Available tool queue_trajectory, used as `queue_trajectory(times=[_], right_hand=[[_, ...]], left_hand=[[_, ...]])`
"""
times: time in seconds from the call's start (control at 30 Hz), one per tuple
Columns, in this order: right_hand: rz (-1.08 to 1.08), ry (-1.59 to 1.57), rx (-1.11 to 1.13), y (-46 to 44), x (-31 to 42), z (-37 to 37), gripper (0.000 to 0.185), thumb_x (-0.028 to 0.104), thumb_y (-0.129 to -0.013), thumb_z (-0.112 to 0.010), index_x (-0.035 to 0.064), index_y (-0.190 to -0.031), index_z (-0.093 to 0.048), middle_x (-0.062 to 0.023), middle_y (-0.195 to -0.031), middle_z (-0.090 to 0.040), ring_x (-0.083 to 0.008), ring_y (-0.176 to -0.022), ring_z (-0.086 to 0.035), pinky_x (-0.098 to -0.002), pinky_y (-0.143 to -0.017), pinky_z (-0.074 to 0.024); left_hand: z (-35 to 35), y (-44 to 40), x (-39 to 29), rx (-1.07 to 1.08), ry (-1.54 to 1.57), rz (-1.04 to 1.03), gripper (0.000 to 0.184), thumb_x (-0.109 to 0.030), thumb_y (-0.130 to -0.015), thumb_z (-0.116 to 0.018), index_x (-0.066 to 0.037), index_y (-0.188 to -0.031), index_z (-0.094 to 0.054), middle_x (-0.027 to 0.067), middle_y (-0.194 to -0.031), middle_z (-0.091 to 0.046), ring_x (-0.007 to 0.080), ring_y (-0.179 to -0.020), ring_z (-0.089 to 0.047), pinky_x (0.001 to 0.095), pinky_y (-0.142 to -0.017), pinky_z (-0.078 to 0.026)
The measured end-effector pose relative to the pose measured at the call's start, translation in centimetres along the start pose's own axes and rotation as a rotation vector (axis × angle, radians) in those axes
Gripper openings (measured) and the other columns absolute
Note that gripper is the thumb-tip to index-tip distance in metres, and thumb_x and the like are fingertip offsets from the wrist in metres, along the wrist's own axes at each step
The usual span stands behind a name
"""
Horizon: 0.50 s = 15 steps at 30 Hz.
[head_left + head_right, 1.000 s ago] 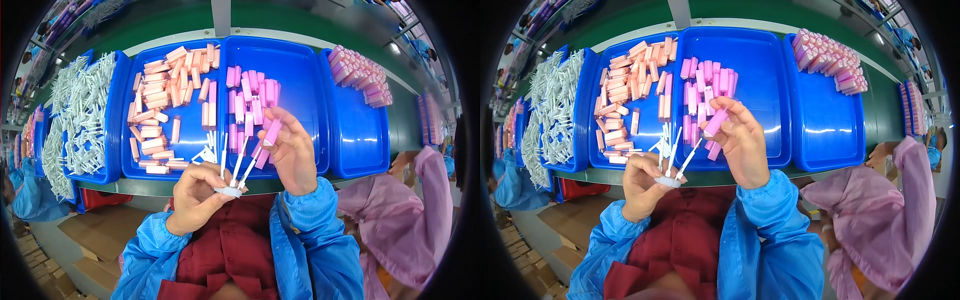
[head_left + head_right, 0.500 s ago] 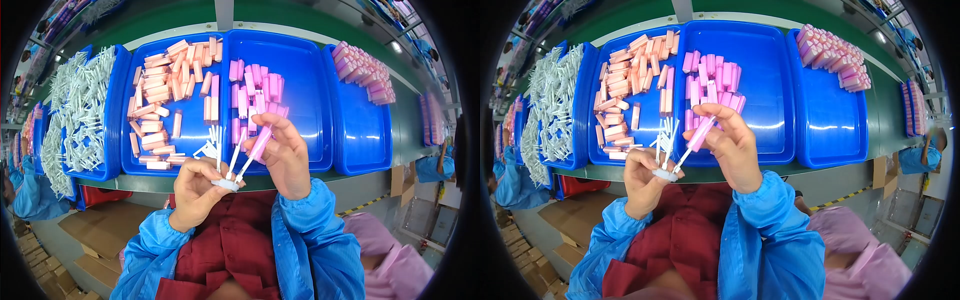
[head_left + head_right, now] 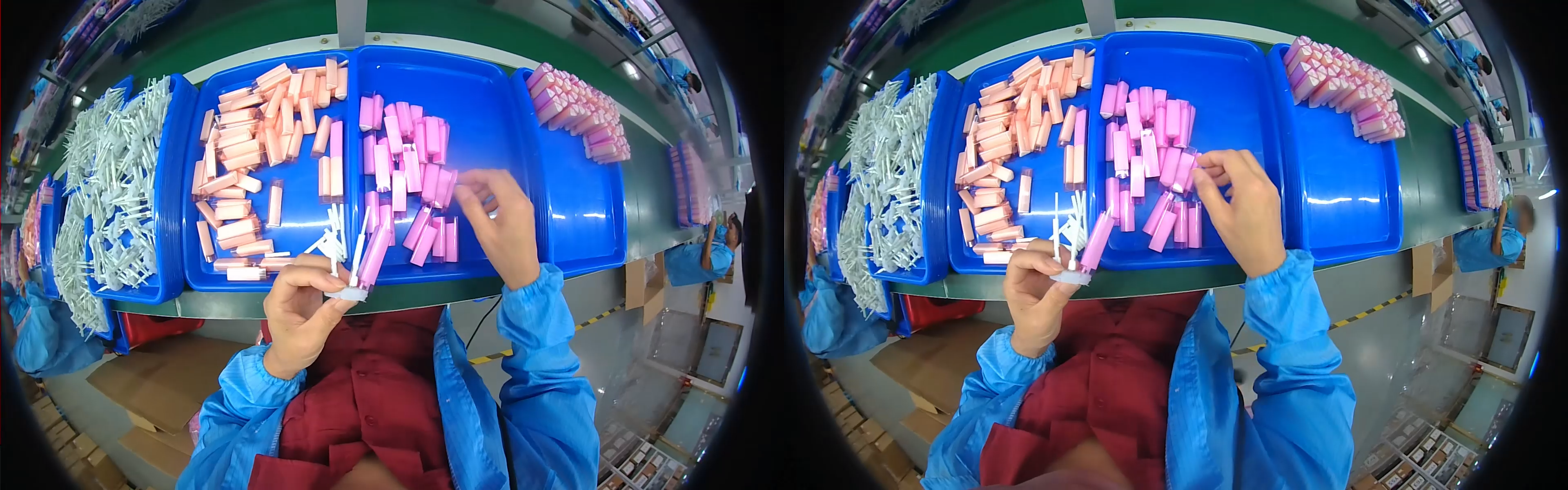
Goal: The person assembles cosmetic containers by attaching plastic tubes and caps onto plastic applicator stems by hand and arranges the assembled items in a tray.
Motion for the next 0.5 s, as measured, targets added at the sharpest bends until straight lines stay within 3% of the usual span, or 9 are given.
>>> queue_trajectory(times=[0.07,0.2,0.23,0.33,0.5], right_hand=[[-0.097,0.148,0.095,-0.3,-1.2,-0.9,0.015,0.004,-0.089,-0.067,0.0034,-0.104,-0.064,-0.0116,-0.092,-0.065,-0.0265,-0.081,-0.067,-0.0363,-0.068,-0.0542],[-0.014,0.183,0.016,-1.5,-1.0,0.7,0.015,0.005,-0.089,-0.067,0.0044,-0.103,-0.062,-0.0111,-0.103,-0.064,-0.0292,-0.079,-0.067,-0.0390,-0.069,-0.0543],[0.040,0.216,0.056,-1.5,-0.8,0.6,0.022,-0.001,-0.086,-0.063,0.0050,-0.107,-0.063,-0.0109,-0.112,-0.063,-0.0301,-0.088,-0.066,-0.0396,-0.076,-0.0551],[0.343,0.502,0.156,-0.8,-0.1,-0.5,0.032,-0.007,-0.081,-0.060,0.0051,-0.111,-0.064,-0.0113,-0.116,-0.062,-0.0307,-0.098,-0.064,-0.0400,-0.083,-0.0551],[0.309,0.578,0.147,-0.9,-0.8,0.0,0.039,-0.006,-0.077,-0.059,0.0044,-0.114,-0.066,-0.0099,-0.117,-0.063,-0.0293,-0.103,-0.061,-0.0380,-0.086,-0.0524]], left_hand=[[-0.4,-0.1,0.1,0.027,-0.035,-0.021,0.031,0.013,-0.082,-0.072,-0.004,-0.105,-0.058,0.0123,-0.105,-0.061,0.0194,-0.098,-0.061,0.0330,-0.090,-0.049],[-0.5,-0.4,-0.5,0.060,-0.088,-0.047,0.031,0.013,-0.082,-0.072,-0.003,-0.106,-0.061,0.0121,-0.105,-0.061,0.0201,-0.097,-0.061,0.0334,-0.091,-0.048],[-0.3,-0.6,-0.5,0.060,-0.090,-0.040,0.031,0.013,-0.082,-0.072,-0.002,-0.106,-0.061,0.0120,-0.105,-0.061,0.0201,-0.098,-0.061,0.0334,-0.091,-0.048],[0.0,-0.7,-0.6,0.056,-0.090,-0.021,0.030,0.012,-0.082,-0.072,-0.002,-0.106,-0.061,0.0119,-0.105,-0.060,0.0201,-0.098,-0.061,0.0336,-0.092,-0.048],[0.0,-0.9,-0.3,0.046,-0.084,-0.013,0.027,0.011,-0.084,-0.071,-0.001,-0.106,-0.061,0.0118,-0.105,-0.059,0.0200,-0.098,-0.061,0.0332,-0.092,-0.049]])
Point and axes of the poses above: each hand's wrist, its own y-axis away from the middle knuckle, its own z-axis out of the back of the hand, x = y × z, the point moved 7 cm from there along -y, towards the middle knuckle
